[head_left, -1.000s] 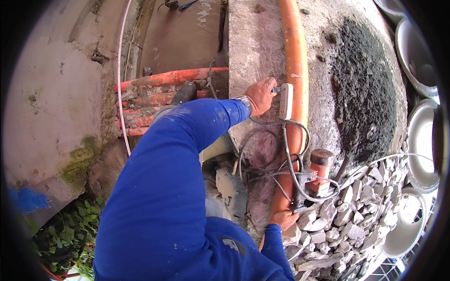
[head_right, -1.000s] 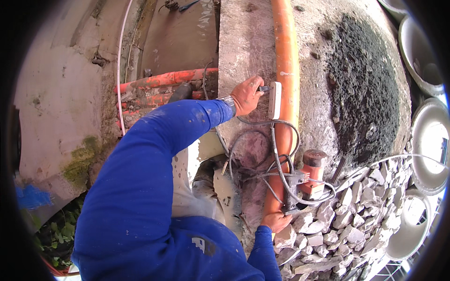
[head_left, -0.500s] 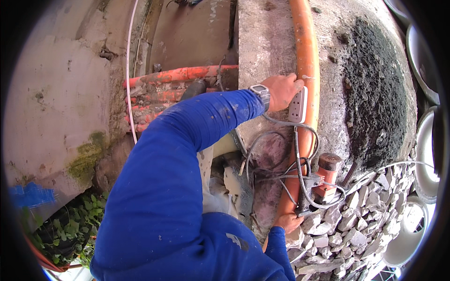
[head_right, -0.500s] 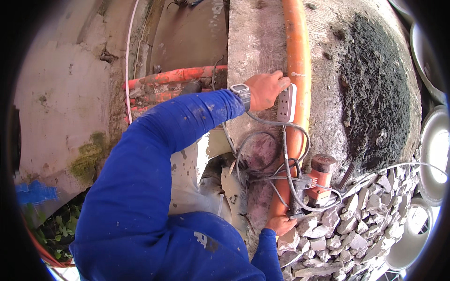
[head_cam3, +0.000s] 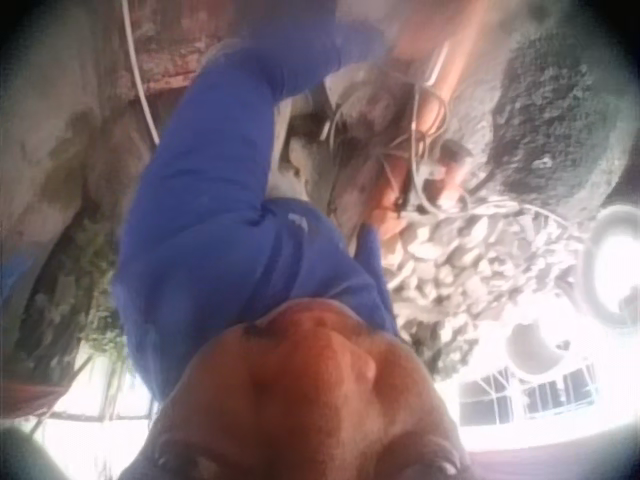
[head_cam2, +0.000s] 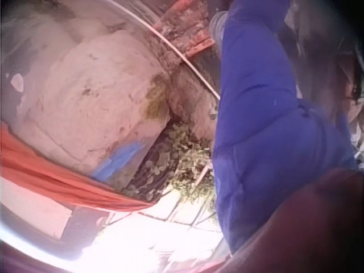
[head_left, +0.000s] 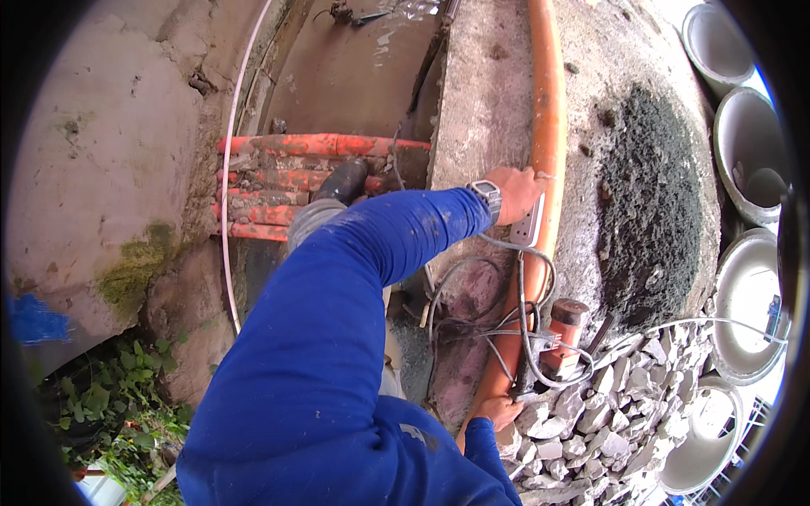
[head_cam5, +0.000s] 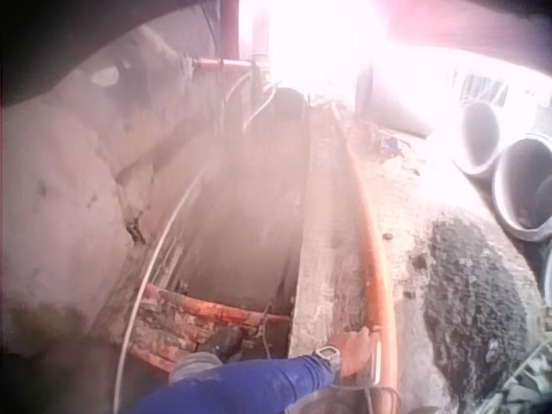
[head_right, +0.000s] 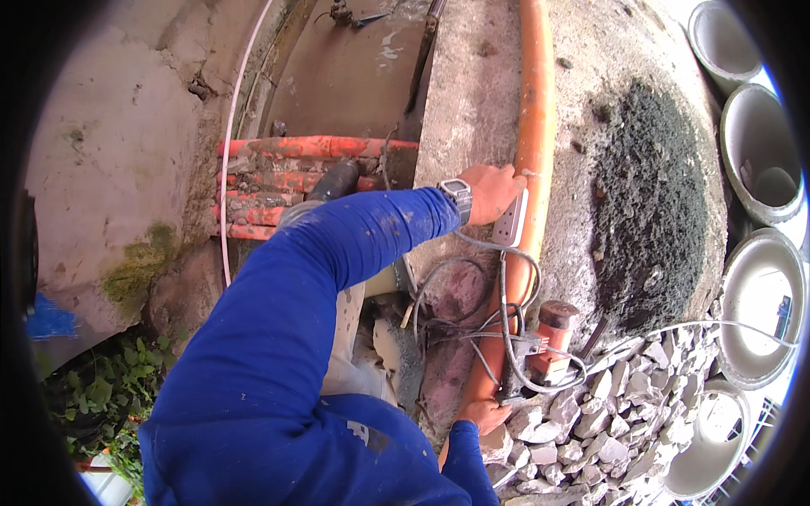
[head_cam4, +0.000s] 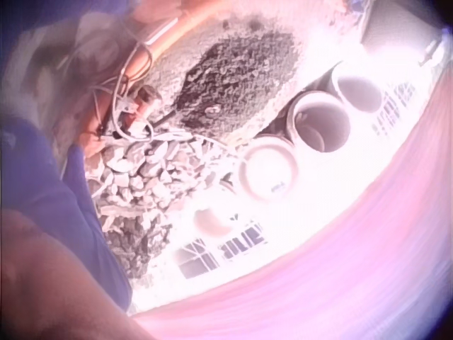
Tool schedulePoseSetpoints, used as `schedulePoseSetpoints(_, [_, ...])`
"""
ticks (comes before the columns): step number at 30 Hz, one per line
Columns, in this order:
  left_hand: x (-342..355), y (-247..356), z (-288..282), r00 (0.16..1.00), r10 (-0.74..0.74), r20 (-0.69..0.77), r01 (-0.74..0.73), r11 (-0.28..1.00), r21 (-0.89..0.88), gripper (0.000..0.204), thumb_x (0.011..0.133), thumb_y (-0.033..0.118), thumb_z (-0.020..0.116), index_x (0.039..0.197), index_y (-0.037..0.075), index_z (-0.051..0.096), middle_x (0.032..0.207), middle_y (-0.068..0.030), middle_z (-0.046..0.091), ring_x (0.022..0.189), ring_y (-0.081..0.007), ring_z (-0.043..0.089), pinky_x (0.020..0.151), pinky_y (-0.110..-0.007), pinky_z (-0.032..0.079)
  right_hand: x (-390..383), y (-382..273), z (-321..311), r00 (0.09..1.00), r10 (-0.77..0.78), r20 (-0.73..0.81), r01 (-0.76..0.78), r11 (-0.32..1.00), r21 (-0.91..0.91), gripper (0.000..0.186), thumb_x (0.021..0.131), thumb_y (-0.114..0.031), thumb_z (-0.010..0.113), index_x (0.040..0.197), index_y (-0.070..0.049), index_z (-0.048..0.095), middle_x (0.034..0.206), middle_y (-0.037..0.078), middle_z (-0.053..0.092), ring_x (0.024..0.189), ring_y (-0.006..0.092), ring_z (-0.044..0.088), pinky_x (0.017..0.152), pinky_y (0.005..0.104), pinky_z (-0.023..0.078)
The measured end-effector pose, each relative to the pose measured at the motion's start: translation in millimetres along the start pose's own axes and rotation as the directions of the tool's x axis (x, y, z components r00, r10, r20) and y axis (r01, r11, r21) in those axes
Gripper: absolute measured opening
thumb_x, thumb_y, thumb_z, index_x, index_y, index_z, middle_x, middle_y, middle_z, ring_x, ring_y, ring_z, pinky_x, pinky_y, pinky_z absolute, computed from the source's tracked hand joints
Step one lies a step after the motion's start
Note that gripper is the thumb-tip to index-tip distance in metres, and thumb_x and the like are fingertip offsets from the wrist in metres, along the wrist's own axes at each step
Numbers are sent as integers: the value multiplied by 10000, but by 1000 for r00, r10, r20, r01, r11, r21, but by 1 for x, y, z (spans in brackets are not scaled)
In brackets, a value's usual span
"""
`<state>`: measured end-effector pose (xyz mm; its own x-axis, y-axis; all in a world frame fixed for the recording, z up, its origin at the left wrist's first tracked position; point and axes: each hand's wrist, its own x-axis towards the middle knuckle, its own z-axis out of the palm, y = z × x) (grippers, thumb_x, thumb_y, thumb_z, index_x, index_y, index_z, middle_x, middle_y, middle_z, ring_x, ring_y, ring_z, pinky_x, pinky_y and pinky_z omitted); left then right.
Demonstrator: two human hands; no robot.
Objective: The person installs an electrical outlet onto a concrete ledge at a construction site. They position the outlet, secure it with a tool, and then handle a rope and a pipe in the muddy trench.
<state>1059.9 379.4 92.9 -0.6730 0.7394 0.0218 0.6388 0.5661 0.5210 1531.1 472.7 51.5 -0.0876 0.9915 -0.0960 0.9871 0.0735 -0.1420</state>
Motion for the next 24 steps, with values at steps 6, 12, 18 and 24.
schedulePoseSetpoints(6, [-12,5,4,993,6,117,-4,1000,-16,239,902,113,550,1118,11,561,1056,-244,630,932,-413,687,787,-500,565,-1,4,2,998,-52,-23,51,998,-33,487,945,-176,397,1350,59,528,1388,263,540,1317,386,484,1118,436,360])
schedulePoseSetpoints(12, [-19,11,1,990,-62,123,65,998,-21,234,907,121,556,1118,22,564,1058,-236,627,949,-410,684,798,-494,566,-11,-13,-12,999,-14,53,14,1000,-6,494,938,-181,423,1358,56,534,1398,245,544,1326,372,491,1138,438,355])
schedulePoseSetpoints(18, [-16,6,5,989,-39,142,42,999,-17,280,881,87,584,1156,45,556,1122,-217,611,1008,-406,669,852,-479,557,-9,-7,-5,999,-32,-17,32,999,-38,486,939,-177,422,1350,49,549,1401,250,542,1330,371,489,1140,446,355])
schedulePoseSetpoints(24, [-8,4,4,969,-118,217,122,993,-3,259,867,82,596,1124,54,613,1125,-189,669,1062,-371,663,895,-465,548,-4,-1,-2,998,-49,-41,48,998,-29,490,938,-193,411,1348,41,546,1395,254,541,1322,376,487,1131,443,350])
